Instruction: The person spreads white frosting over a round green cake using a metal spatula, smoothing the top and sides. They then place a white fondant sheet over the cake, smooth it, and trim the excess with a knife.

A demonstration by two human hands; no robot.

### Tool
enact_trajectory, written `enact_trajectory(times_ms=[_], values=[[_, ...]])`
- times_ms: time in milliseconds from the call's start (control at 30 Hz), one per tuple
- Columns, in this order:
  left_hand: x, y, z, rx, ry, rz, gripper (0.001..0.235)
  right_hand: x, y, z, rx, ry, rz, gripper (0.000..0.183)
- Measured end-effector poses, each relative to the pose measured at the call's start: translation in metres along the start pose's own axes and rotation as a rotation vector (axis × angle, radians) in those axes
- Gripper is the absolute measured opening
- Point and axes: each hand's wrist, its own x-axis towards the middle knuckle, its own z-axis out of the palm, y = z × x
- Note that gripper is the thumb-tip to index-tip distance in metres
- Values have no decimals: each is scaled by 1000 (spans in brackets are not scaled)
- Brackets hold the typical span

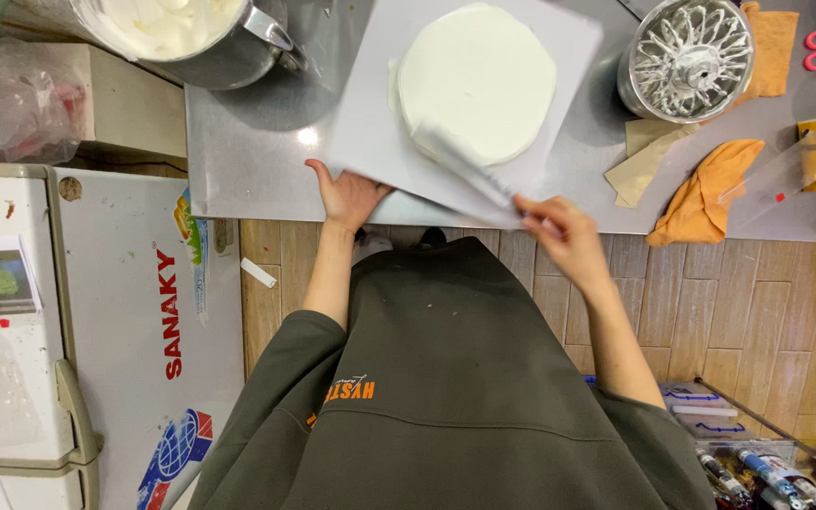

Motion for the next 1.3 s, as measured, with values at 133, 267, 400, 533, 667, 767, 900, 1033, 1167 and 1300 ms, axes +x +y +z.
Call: enact_trajectory(times_ms=[133, 267, 400, 533, 667, 767, 900, 1033, 1167, 1300], values=[[-4, -14, 6, 323, -74, -18, 142, 28, 32, -27, -121, 224, 76, 26], [-8, -45, 25, 189, -76, -236, 145, 42, 42, -37, -194, 281, -54, 31], [-15, -49, 36, 144, -181, -272, 147, 42, 21, -15, -199, 207, -48, 29], [-22, -48, 41, 71, -184, -263, 146, 29, -18, 17, -176, 57, -25, 30], [-28, -42, 36, 91, -194, -258, 137, 29, -58, 39, 108, -99, -74, 36], [-41, -30, 24, 64, -206, -230, 133, 41, -87, 59, 310, -165, -112, 39], [-59, -8, 5, 67, -211, -172, 128, 80, -125, 116, 316, -203, -293, 47], [-78, 21, -16, 6, -125, -143, 122, 152, -175, 212, 214, -98, -419, 56], [-96, 60, -31, 111, -174, -113, 124, 234, -214, 278, -95, 107, -516, 52], [-107, 100, -48, 140, -134, -101, 122, 209, -218, 269, -255, 100, -411, 54]])
